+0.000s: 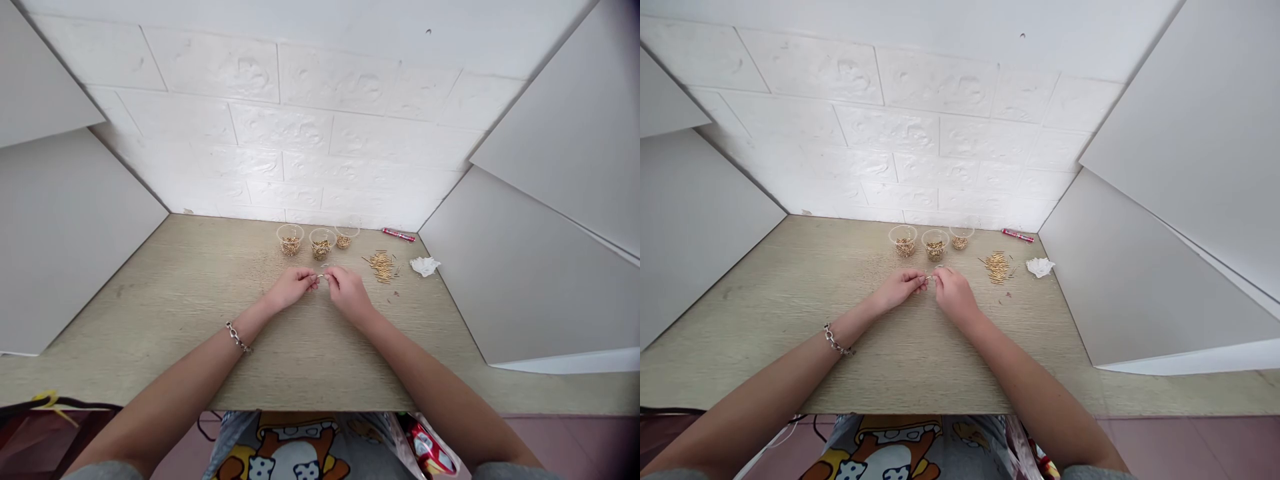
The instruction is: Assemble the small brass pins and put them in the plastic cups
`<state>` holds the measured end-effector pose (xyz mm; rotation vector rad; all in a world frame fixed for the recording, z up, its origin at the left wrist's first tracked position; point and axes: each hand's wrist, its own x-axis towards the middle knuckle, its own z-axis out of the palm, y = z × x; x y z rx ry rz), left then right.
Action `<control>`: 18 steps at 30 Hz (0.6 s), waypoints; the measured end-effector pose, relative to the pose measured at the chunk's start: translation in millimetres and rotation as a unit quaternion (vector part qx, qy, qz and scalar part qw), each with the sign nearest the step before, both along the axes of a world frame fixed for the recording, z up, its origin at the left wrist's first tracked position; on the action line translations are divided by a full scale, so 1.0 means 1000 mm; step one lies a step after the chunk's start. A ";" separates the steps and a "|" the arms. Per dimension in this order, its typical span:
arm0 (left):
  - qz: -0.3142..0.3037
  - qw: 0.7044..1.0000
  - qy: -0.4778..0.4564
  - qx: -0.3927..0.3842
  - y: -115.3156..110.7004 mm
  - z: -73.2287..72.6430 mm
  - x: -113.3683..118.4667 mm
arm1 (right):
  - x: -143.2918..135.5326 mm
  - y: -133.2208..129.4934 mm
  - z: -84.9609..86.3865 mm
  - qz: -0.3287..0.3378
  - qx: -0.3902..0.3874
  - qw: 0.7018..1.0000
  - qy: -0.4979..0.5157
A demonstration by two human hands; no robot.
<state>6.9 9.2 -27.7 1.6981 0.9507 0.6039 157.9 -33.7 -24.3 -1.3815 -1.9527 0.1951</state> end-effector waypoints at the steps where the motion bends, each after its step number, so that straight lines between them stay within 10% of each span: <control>1: -0.003 1.000 0.018 0.018 0.000 0.001 -0.001 | 0.001 0.001 0.000 0.004 -0.004 1.000 0.000; 18: -0.018 0.974 0.131 0.183 -0.008 0.018 -0.003 | 0.003 0.003 -0.001 0.006 -0.017 1.000 0.007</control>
